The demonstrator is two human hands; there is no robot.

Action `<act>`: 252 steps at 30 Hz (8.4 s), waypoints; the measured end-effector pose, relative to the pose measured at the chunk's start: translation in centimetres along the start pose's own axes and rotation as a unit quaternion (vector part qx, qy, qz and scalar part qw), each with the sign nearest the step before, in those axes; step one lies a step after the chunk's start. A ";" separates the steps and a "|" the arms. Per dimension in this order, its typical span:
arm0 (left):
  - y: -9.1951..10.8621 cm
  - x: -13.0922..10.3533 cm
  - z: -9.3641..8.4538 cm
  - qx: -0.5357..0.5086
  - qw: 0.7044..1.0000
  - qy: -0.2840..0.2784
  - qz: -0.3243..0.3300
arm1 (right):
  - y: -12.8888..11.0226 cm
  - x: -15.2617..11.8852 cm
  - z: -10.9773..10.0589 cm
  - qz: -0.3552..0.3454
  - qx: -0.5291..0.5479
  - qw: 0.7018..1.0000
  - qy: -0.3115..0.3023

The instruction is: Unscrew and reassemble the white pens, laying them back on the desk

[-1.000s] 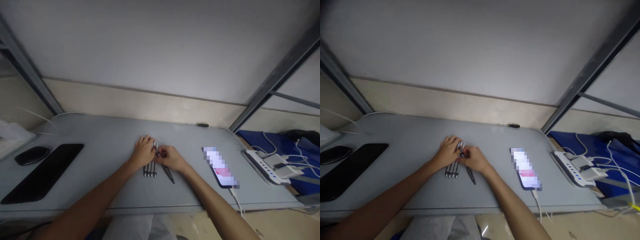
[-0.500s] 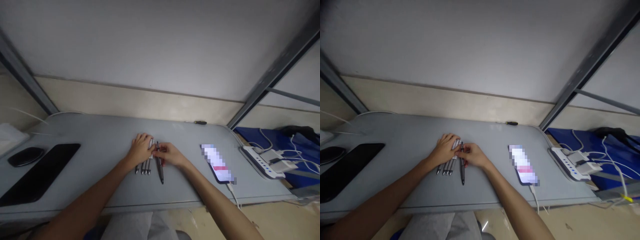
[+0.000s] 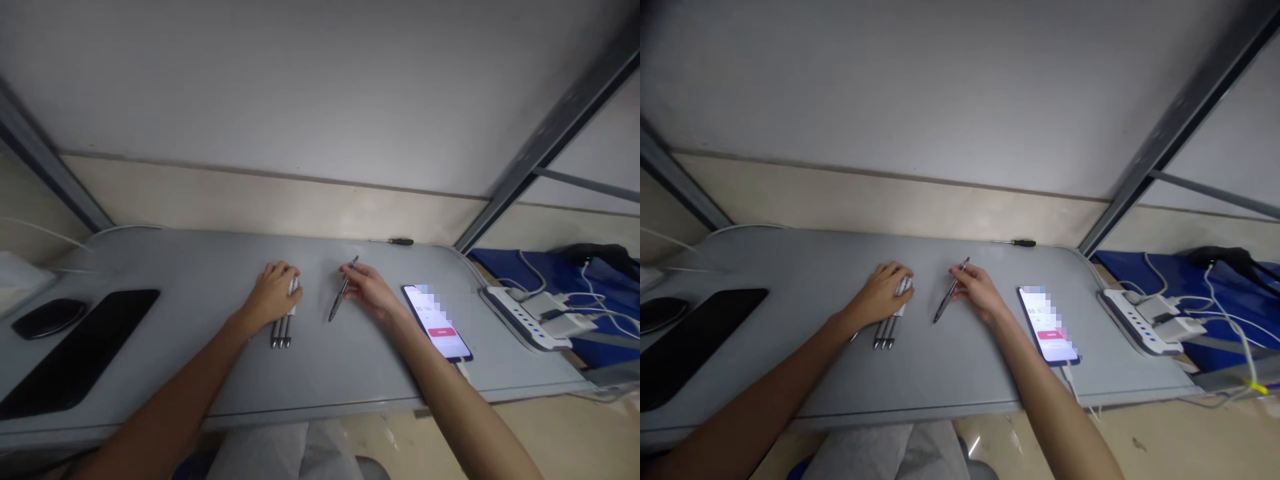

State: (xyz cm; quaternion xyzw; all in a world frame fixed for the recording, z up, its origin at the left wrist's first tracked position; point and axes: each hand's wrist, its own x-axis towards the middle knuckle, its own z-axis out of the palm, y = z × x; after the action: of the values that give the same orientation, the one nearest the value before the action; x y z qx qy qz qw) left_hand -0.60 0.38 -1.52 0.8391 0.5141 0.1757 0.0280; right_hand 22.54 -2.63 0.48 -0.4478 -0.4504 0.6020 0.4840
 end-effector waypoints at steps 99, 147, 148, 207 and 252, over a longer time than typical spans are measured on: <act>2.5 -0.3 -0.9 -0.003 0.991 0.052 0.127 | 1.3 -0.2 0.1 -0.208 -0.333 0.920 -0.016; 1.4 0.0 -0.7 -0.059 0.995 0.060 0.059 | 1.3 0.8 -1.3 -0.127 -0.205 0.963 0.119; 1.4 0.0 -0.6 -0.059 0.995 0.059 0.059 | 1.1 0.7 -1.2 -0.100 -0.141 0.980 0.098; 1.3 0.1 -0.5 -0.115 0.977 0.078 0.160 | 1.3 0.0 0.3 -0.270 -0.357 0.894 0.012; 1.4 0.0 -0.6 -0.130 0.976 0.062 0.166 | 1.1 -0.4 0.7 -0.248 -0.361 0.899 0.013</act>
State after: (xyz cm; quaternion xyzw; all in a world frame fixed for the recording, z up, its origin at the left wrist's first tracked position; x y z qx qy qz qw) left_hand 0.44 -0.31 -0.66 0.8893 0.3412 0.2949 0.0757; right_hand 21.77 -3.24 -0.39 -0.4734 -0.7270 0.2529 0.4282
